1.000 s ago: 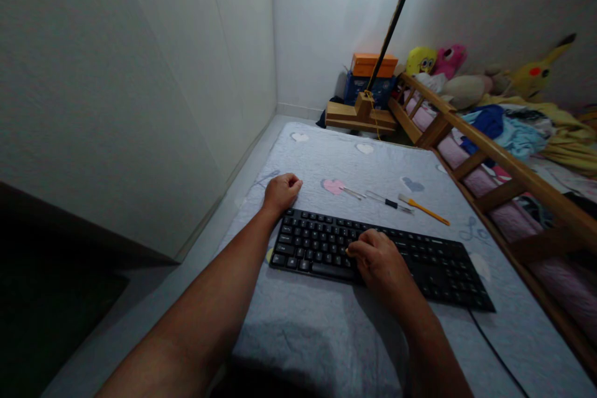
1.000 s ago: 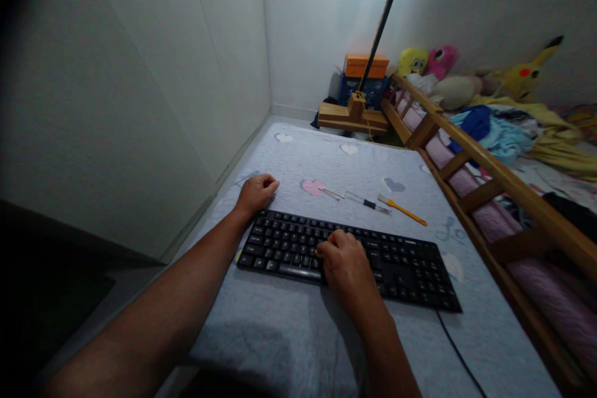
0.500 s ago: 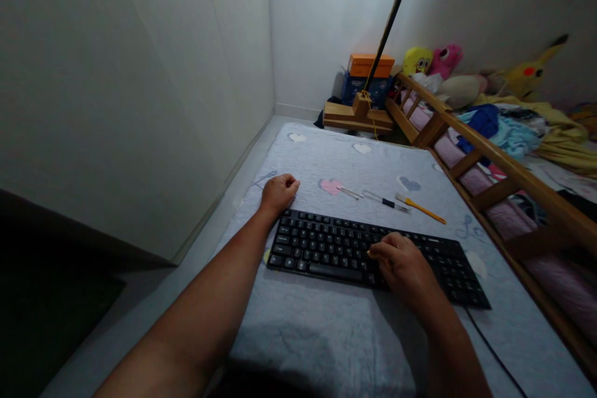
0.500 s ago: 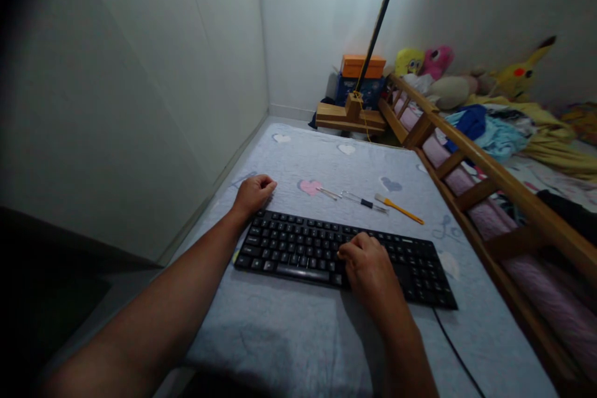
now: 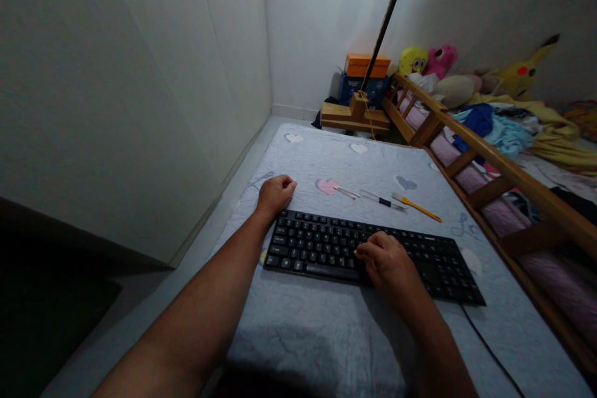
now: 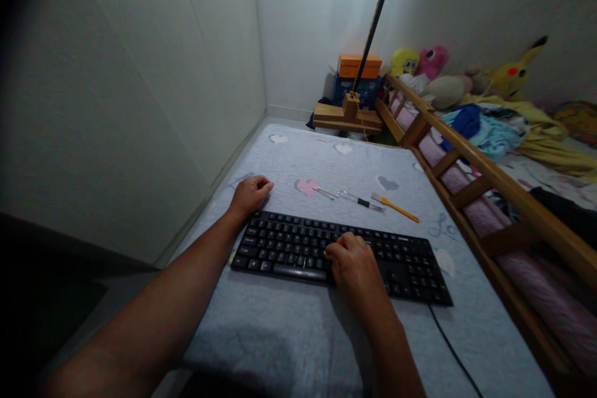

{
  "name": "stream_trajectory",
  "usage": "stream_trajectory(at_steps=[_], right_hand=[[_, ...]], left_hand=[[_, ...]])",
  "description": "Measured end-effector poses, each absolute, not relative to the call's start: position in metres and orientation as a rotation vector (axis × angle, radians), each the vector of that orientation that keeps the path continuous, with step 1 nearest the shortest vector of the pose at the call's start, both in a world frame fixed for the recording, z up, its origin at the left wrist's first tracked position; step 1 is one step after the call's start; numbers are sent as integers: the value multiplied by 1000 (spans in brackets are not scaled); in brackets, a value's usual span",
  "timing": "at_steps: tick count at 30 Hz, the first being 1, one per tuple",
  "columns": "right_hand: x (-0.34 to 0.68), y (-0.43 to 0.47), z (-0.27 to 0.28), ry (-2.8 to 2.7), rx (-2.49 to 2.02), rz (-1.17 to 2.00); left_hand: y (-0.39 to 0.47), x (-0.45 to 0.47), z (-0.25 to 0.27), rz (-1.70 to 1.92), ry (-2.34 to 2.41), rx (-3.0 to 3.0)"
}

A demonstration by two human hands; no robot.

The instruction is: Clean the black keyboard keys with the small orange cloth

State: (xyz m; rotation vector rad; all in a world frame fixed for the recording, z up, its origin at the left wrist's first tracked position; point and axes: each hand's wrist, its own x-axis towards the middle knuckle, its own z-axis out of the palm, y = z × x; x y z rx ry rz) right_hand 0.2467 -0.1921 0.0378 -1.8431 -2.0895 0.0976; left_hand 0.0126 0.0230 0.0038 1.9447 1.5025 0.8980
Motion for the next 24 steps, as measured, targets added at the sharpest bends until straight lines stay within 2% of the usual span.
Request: stream_trajectory(at_steps=[16, 24], right_hand=[[300, -209, 39, -2001, -1993, 108], [236, -173, 64, -2075, -1787, 204]], left_hand=[[25, 13, 2, 901, 1504, 1965], [25, 13, 1, 929, 1483, 1938]])
